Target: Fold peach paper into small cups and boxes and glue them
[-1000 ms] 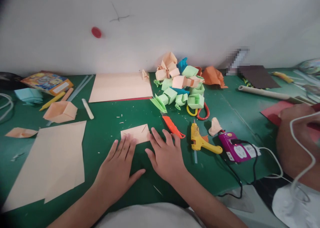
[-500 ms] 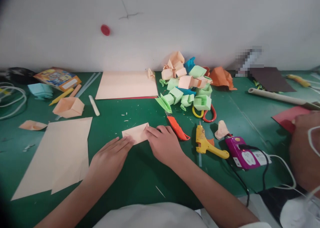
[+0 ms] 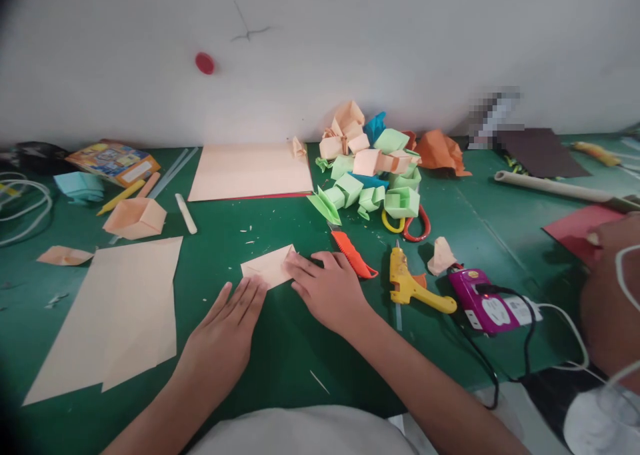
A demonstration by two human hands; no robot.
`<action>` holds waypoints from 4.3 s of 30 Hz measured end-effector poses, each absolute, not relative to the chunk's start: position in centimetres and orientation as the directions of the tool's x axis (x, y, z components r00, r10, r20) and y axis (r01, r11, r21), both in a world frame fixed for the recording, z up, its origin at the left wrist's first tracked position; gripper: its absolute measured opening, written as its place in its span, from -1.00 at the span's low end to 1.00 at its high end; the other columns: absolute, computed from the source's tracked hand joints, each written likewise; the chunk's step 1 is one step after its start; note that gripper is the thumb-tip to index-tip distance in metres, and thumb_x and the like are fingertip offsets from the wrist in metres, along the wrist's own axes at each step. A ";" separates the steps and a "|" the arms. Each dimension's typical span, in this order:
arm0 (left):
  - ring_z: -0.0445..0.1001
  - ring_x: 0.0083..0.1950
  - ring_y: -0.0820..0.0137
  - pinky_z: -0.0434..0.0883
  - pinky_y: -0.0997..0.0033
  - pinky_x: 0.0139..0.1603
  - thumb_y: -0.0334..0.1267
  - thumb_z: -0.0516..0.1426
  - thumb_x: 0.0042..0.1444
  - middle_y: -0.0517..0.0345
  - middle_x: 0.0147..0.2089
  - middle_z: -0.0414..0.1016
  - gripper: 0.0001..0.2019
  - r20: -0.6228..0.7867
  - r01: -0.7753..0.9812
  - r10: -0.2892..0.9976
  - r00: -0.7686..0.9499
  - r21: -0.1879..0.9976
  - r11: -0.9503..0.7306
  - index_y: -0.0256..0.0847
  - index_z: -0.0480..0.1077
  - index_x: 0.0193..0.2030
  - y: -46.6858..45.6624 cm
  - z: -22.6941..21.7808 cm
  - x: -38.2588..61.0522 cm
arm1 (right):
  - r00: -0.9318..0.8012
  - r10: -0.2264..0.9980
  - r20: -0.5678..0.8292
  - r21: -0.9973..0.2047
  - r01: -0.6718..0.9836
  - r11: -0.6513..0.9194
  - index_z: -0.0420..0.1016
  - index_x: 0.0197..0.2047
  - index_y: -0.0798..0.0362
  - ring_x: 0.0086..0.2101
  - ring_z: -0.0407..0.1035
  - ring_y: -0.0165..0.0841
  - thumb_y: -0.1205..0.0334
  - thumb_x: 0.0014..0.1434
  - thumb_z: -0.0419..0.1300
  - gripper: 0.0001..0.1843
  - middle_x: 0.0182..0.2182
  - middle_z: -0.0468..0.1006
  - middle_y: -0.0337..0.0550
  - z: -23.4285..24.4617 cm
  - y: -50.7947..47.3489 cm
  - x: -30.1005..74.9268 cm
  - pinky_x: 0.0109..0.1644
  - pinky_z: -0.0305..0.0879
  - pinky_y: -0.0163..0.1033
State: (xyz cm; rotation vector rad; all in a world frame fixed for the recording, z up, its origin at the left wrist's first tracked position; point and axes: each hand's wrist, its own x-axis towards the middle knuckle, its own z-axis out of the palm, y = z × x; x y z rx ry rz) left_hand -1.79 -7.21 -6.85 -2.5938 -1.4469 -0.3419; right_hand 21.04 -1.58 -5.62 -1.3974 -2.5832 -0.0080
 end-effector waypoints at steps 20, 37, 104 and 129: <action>0.63 0.08 0.18 0.50 0.02 0.22 -0.35 0.06 0.36 -0.05 0.10 0.63 -0.74 0.464 0.845 0.765 0.446 0.062 -0.531 -0.31 0.53 0.06 -5.9 -5.9 -2.2 | -0.510 0.851 0.126 -0.109 0.845 0.523 0.28 0.40 -0.10 0.20 0.20 0.01 -0.04 0.45 -0.04 -0.46 0.37 0.32 -0.22 -4.8 -2.2 20.3 0.28 -0.02 0.24; 0.43 0.32 0.10 0.37 0.04 0.33 -0.21 -0.02 0.40 -0.14 0.31 0.45 -0.57 0.279 0.712 0.692 0.666 0.038 -0.701 -0.36 0.35 0.29 -5.0 -6.0 -3.4 | -0.552 0.826 0.116 -0.057 0.826 0.561 0.18 0.46 -0.06 0.14 0.20 0.02 -0.01 0.48 -0.08 -0.43 0.42 0.23 -0.31 -5.4 -2.1 20.6 0.29 0.01 0.27; 0.42 0.10 0.14 0.33 0.04 0.06 -0.27 0.15 0.21 0.13 0.16 0.53 -0.74 0.093 0.798 0.880 0.466 0.386 -0.463 -0.01 0.55 0.01 0.5 -5.6 -3.0 | -0.490 0.853 0.178 -0.245 0.818 0.521 0.64 0.03 -0.14 -0.09 0.25 -0.11 0.10 0.46 0.00 -0.64 0.12 0.60 -0.26 -4.4 -2.8 20.9 0.03 0.23 0.08; 0.56 -0.15 0.28 0.57 0.25 -0.11 -0.48 -0.07 0.33 0.02 -0.09 0.58 -0.68 0.273 0.683 0.685 0.676 0.115 -0.721 -0.20 0.49 -0.02 -2.7 -5.8 -3.6 | -0.588 0.741 0.323 -0.226 0.712 0.664 0.60 -0.10 0.02 -0.13 0.34 -0.24 0.39 0.40 0.06 -0.73 -0.14 0.63 -0.15 -6.6 -1.3 20.3 0.01 0.28 -0.12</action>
